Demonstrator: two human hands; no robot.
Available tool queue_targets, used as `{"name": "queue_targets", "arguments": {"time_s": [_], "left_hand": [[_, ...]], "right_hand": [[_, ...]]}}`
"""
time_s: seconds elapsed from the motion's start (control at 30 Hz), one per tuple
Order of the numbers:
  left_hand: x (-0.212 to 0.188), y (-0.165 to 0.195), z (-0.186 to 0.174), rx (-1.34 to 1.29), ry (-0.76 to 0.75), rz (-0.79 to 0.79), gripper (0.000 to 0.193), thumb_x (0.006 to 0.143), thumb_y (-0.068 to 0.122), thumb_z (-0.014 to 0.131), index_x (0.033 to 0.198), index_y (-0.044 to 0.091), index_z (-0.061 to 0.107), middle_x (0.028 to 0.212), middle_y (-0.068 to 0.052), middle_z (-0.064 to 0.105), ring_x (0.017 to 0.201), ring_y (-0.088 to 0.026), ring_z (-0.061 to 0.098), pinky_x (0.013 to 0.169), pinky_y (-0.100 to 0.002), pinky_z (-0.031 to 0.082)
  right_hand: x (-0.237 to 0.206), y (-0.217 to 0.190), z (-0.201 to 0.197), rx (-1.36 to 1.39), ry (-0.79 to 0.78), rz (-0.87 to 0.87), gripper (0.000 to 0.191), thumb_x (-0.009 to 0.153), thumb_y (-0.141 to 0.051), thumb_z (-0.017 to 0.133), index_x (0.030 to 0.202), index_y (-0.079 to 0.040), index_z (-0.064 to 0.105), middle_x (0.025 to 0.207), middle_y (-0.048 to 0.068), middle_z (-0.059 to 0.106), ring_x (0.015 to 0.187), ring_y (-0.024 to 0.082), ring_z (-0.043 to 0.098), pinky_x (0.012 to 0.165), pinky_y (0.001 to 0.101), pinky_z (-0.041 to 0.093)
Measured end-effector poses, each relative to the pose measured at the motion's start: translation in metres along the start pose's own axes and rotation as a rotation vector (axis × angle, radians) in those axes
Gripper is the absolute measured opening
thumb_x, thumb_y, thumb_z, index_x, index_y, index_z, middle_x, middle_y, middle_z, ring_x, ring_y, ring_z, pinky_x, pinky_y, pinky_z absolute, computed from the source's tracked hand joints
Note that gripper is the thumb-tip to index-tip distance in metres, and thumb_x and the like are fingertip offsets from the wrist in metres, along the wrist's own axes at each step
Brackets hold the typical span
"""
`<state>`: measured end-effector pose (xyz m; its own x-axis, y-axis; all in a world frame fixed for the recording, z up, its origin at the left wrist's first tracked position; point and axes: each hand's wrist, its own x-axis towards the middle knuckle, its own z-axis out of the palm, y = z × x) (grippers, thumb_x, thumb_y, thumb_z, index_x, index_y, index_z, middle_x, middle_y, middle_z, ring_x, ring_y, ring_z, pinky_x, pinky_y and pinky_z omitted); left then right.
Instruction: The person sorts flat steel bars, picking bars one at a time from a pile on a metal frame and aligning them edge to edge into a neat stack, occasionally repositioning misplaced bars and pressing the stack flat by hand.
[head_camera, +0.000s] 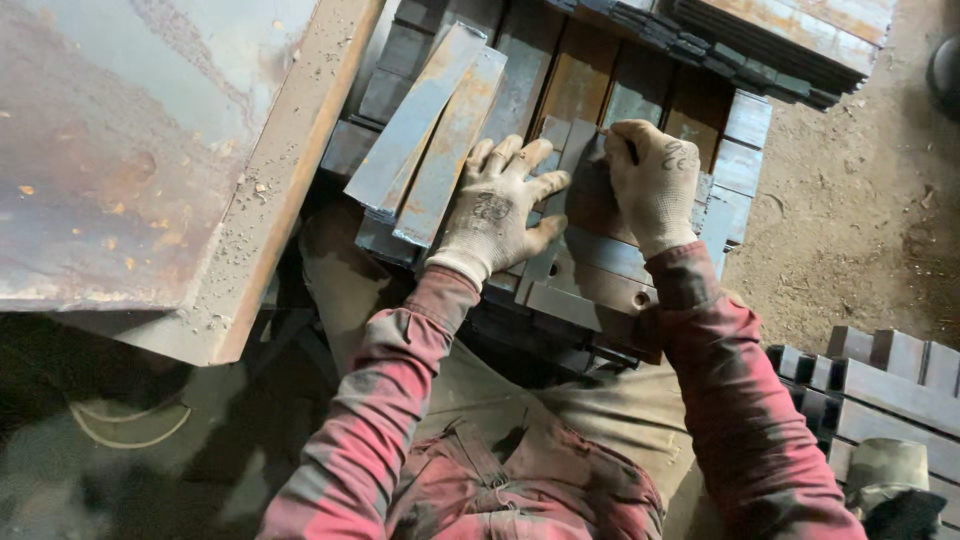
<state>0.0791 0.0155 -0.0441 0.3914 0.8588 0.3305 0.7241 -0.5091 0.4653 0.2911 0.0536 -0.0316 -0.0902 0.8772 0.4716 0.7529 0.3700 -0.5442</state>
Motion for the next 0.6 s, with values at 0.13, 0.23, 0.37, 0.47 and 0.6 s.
{"name": "queue_targets", "arguments": {"time_s": [0.13,0.23,0.37,0.47,0.6], "left_hand": [[-0.002,-0.003,0.004,-0.011,0.001,-0.009,0.044,0.079,0.039,0.079,0.121,0.024,0.074,0.146,-0.01,0.053,0.14,-0.035,0.04,0.12,-0.055,0.021],[-0.002,-0.005,0.006,-0.012,-0.001,-0.014,0.043,0.08,0.036,0.076,0.121,0.024,0.074,0.147,-0.008,0.053,0.141,-0.034,0.04,0.121,-0.055,0.021],[-0.002,-0.007,0.009,-0.026,0.033,-0.001,0.039,0.083,0.03,0.072,0.122,0.025,0.074,0.147,-0.008,0.052,0.141,-0.034,0.04,0.122,-0.055,0.02],[-0.002,-0.008,0.012,-0.039,0.023,-0.014,0.036,0.084,0.029,0.07,0.12,0.025,0.075,0.147,-0.008,0.052,0.141,-0.034,0.04,0.123,-0.055,0.02],[-0.002,-0.009,0.014,-0.026,0.029,-0.019,0.036,0.083,0.029,0.07,0.119,0.026,0.075,0.146,-0.008,0.053,0.141,-0.034,0.04,0.122,-0.056,0.02]], "right_hand": [[-0.001,-0.009,0.0,-0.039,-0.047,-0.042,0.011,0.1,-0.012,0.076,0.104,-0.002,0.075,0.09,0.018,0.073,0.082,0.029,0.075,0.071,0.035,0.057],[-0.007,-0.024,-0.005,-0.059,-0.053,-0.103,0.009,0.099,-0.011,0.075,0.102,-0.002,0.075,0.09,0.018,0.073,0.082,0.03,0.075,0.071,0.0357,0.057],[-0.032,-0.058,-0.022,-0.08,-0.219,0.048,0.008,0.099,-0.012,0.073,0.099,-0.005,0.076,0.081,0.013,0.074,0.066,0.025,0.072,0.061,0.0346,0.054],[-0.062,-0.086,-0.041,-0.055,-0.301,0.021,0.01,0.097,-0.013,0.072,0.102,-0.005,0.077,0.082,0.013,0.074,0.068,0.019,0.071,0.062,0.0312,0.054],[-0.067,-0.086,-0.062,0.187,-0.729,0.38,0.016,0.09,-0.016,0.073,0.102,-0.009,0.079,0.074,0.004,0.079,0.064,0.006,0.073,0.057,0.0251,0.057]]}}
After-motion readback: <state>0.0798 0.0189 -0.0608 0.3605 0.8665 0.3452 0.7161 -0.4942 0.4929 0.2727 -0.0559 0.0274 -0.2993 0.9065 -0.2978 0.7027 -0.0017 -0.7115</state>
